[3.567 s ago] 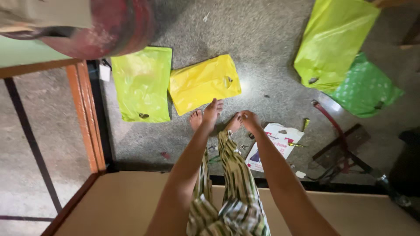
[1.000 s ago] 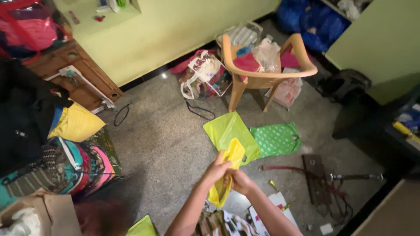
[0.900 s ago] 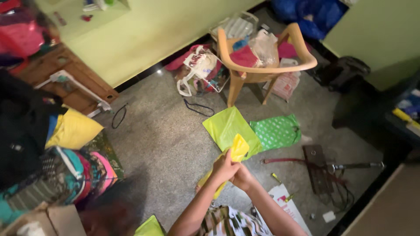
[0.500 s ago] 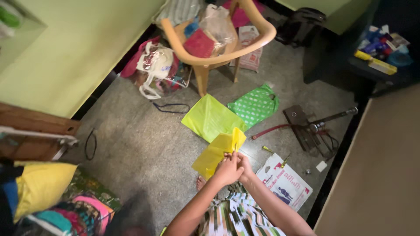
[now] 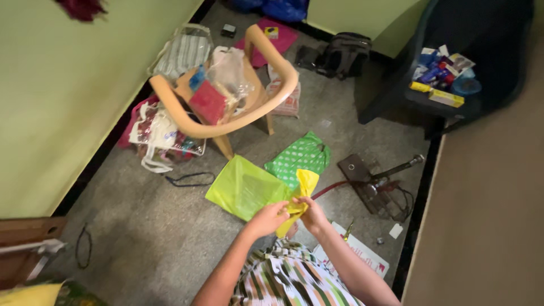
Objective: The person organizes various plastic bags by smoothing them out and hanging them on hooks, then picks up a medal with a green ribbon and hangs it on a wall-mounted hook before moving small bottles and items on a shelf.
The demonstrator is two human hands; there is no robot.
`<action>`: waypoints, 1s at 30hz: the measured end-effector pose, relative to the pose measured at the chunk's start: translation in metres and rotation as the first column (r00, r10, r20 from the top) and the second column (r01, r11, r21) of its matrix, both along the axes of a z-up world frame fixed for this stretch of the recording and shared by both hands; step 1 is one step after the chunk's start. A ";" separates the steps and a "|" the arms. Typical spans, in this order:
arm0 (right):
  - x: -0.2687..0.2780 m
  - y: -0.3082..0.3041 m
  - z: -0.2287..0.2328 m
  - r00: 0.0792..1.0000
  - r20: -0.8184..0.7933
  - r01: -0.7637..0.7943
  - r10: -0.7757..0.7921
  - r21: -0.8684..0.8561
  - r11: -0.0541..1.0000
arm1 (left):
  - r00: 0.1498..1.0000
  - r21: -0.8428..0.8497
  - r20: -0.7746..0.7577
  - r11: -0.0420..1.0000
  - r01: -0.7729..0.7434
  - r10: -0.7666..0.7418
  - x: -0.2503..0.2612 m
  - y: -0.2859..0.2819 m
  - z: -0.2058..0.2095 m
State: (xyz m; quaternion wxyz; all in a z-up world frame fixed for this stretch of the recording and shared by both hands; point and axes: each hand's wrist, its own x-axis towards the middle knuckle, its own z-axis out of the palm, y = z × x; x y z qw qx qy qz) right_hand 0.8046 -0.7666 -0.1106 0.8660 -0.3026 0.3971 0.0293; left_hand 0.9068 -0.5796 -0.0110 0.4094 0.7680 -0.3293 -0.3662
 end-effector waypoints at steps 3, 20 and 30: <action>-0.012 -0.052 -0.001 0.986 -0.127 -0.145 0.112 -0.286 0.947 | 0.996 0.003 0.063 0.998 -0.067 0.067 0.025 -0.035 0.014; 0.070 -0.214 0.148 0.954 -0.178 -0.240 0.242 -0.935 0.260 | 0.760 -0.261 0.646 0.914 0.310 -0.074 0.107 -0.269 0.059; 0.205 -0.283 0.179 0.978 -0.166 -0.180 0.124 -0.977 0.112 | 0.846 -0.352 0.417 0.800 0.487 -0.332 0.266 -0.391 0.037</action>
